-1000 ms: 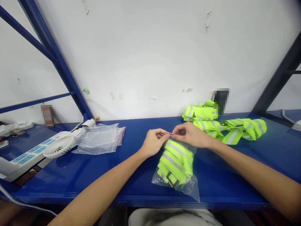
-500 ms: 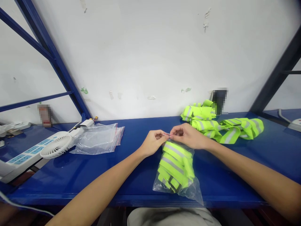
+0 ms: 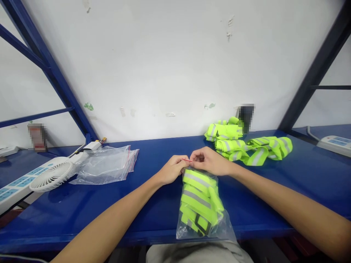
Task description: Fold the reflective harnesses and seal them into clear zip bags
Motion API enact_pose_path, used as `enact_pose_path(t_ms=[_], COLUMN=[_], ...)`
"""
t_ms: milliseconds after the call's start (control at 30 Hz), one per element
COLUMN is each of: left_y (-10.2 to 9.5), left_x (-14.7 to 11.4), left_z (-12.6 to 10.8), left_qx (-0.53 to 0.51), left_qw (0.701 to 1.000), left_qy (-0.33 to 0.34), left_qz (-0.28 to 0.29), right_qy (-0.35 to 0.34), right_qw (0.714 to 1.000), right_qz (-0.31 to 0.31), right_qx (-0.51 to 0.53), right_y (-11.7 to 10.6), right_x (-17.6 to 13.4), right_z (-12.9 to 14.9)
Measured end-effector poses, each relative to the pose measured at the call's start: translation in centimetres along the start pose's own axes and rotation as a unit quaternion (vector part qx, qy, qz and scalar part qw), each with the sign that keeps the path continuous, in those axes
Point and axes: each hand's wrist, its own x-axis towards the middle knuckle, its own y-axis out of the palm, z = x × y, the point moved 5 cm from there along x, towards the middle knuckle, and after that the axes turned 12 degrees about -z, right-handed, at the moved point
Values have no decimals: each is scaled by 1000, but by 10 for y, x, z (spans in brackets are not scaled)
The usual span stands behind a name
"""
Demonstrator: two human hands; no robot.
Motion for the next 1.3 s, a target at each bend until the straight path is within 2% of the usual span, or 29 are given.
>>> enact_pose_path(t_ms=[200,367,600,867,967,1300], left_y=[-10,-25,-51,-69,-73,-79], left_x=[4,7,11,14,14,14], left_z=[-7,-11,-14,-22,-24,-36], left_qx=[45,85,106,125,132,122], left_qw=[998,994,993,990,989,989], left_qy=[29,60,48,66,62,71], left_qz=[34,25,1,-20,-27,-53], right_qy=[54,55,78,31,8,-95], right_qw=[998,998,995,999,999,968], right_qz=[23,14,-7,-25,-24,-74], right_qx=[35,36,62,12,-42,-222], right_y=[-2,-9,-25,-42,-46,-51], right_x=[6,9,10,10,8,3], right_z=[-16,-24,-29,-21,-15,14])
